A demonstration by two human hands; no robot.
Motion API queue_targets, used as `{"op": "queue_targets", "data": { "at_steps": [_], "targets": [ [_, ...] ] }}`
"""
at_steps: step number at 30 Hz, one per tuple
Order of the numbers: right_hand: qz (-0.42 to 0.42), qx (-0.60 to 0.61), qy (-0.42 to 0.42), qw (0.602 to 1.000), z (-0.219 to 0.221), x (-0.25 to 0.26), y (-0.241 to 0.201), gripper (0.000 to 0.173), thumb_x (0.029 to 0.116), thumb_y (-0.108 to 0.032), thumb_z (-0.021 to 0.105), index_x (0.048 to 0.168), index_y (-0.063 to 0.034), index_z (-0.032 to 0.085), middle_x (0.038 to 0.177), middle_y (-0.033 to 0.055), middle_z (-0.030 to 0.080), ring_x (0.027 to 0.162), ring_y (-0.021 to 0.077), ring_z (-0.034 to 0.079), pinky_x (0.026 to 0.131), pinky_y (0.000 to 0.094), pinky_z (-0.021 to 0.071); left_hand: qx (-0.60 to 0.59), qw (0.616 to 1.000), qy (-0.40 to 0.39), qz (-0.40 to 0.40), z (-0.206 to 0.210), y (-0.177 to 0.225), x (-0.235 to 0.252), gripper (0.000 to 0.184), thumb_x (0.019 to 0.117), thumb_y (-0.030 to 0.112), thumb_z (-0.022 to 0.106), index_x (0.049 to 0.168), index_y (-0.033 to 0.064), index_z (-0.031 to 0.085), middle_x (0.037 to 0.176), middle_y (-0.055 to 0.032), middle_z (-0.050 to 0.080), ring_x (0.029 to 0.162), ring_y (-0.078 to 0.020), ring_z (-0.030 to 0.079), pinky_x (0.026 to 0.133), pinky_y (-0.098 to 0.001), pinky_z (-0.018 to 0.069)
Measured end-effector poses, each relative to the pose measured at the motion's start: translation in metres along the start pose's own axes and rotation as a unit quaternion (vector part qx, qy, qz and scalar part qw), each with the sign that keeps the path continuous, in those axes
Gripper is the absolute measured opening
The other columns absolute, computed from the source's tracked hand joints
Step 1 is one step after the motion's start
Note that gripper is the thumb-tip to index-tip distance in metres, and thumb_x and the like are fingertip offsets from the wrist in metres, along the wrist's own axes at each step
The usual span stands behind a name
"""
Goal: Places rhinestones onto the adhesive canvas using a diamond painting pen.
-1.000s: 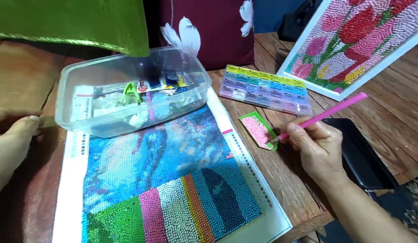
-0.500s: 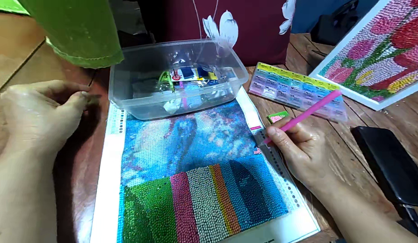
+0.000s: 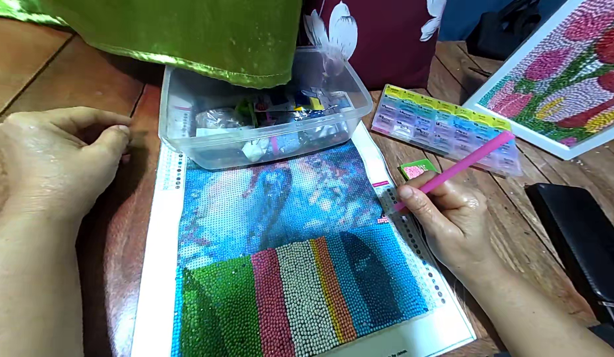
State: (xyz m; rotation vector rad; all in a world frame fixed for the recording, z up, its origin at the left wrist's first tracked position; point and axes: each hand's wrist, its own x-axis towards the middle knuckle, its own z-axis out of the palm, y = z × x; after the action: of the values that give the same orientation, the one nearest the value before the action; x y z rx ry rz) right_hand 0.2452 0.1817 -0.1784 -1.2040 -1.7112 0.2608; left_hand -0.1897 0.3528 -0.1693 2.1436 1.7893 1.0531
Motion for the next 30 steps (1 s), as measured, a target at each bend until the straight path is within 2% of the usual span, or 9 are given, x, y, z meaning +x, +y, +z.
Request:
{"op": "queue_targets", "data": {
  "at_steps": [6, 11, 17, 21, 27, 30],
  "targets": [
    [0.002, -0.014, -0.005, 1.0, 0.0004, -0.0003, 0.0004, 0.025, 0.1044, -0.021, 0.054, 0.086, -0.0068, 0.063, 0.069, -0.0097, 0.056, 0.062, -0.0109, 0.051, 0.057, 0.0054, 0.0422, 0.001, 1.0, 0.0, 0.007, -0.0006, 0.0029, -0.0006, 0.034, 0.0989, 0.032, 0.055, 0.111, 0.0038, 0.069, 0.092, -0.0107, 0.067, 0.072, -0.0104, 0.06, 0.069, -0.0357, 0.0521],
    [-0.003, -0.013, -0.008, 1.0, 0.0009, 0.0001, 0.0009, 0.025, 0.1044, -0.021, 0.054, 0.087, -0.0061, 0.064, 0.07, -0.0093, 0.058, 0.063, -0.0105, 0.053, 0.058, 0.0057, 0.0436, -0.001, 1.0, -0.005, -0.005, -0.0011, 0.0048, -0.001, 0.035, 0.0997, 0.031, 0.054, 0.114, 0.0023, 0.068, 0.094, -0.0131, 0.067, 0.073, -0.0135, 0.061, 0.071, -0.0396, 0.0527],
    [0.0, -0.013, -0.009, 1.0, 0.0016, -0.0004, 0.002, 0.024, 0.104, -0.021, 0.054, 0.088, -0.0067, 0.064, 0.071, -0.0086, 0.059, 0.064, -0.009, 0.056, 0.059, 0.007, 0.0464, -0.005, 1.0, -0.007, -0.006, -0.0011, 0.0017, -0.0002, 0.035, 0.0992, 0.031, 0.055, 0.114, 0.003, 0.068, 0.096, -0.0122, 0.067, 0.075, -0.0123, 0.061, 0.073, -0.0382, 0.0529],
    [-0.009, -0.017, -0.014, 1.0, 0.0016, 0.0005, 0.0018, 0.025, 0.1045, -0.022, 0.054, 0.087, -0.0061, 0.063, 0.071, -0.0079, 0.059, 0.064, -0.009, 0.055, 0.059, 0.0068, 0.0457, -0.006, 1.0, -0.003, -0.003, -0.0006, 0.0049, -0.001, 0.034, 0.099, 0.031, 0.055, 0.113, 0.0024, 0.068, 0.094, -0.0101, 0.066, 0.073, -0.0078, 0.06, 0.071, -0.0326, 0.0524],
    [-0.007, -0.015, -0.016, 1.0, 0.0017, 0.0004, 0.0017, 0.025, 0.1044, -0.022, 0.054, 0.087, -0.0067, 0.064, 0.07, -0.0082, 0.059, 0.065, -0.0084, 0.056, 0.059, 0.0075, 0.0466, 0.0, 1.0, -0.005, -0.009, -0.0012, 0.0032, 0.0001, 0.035, 0.0988, 0.032, 0.055, 0.113, 0.0031, 0.068, 0.095, -0.0127, 0.067, 0.076, -0.0127, 0.061, 0.073, -0.0387, 0.0526],
    [-0.005, -0.02, -0.019, 1.0, 0.0014, 0.0004, 0.0012, 0.025, 0.1046, -0.022, 0.054, 0.088, -0.0068, 0.064, 0.07, -0.0081, 0.059, 0.064, -0.0087, 0.056, 0.058, 0.0072, 0.0461, -0.005, 1.0, -0.003, -0.007, -0.0008, 0.0026, 0.0002, 0.034, 0.0987, 0.031, 0.055, 0.113, 0.0033, 0.068, 0.094, -0.0103, 0.066, 0.074, -0.0089, 0.06, 0.071, -0.0343, 0.052]
  ]
}}
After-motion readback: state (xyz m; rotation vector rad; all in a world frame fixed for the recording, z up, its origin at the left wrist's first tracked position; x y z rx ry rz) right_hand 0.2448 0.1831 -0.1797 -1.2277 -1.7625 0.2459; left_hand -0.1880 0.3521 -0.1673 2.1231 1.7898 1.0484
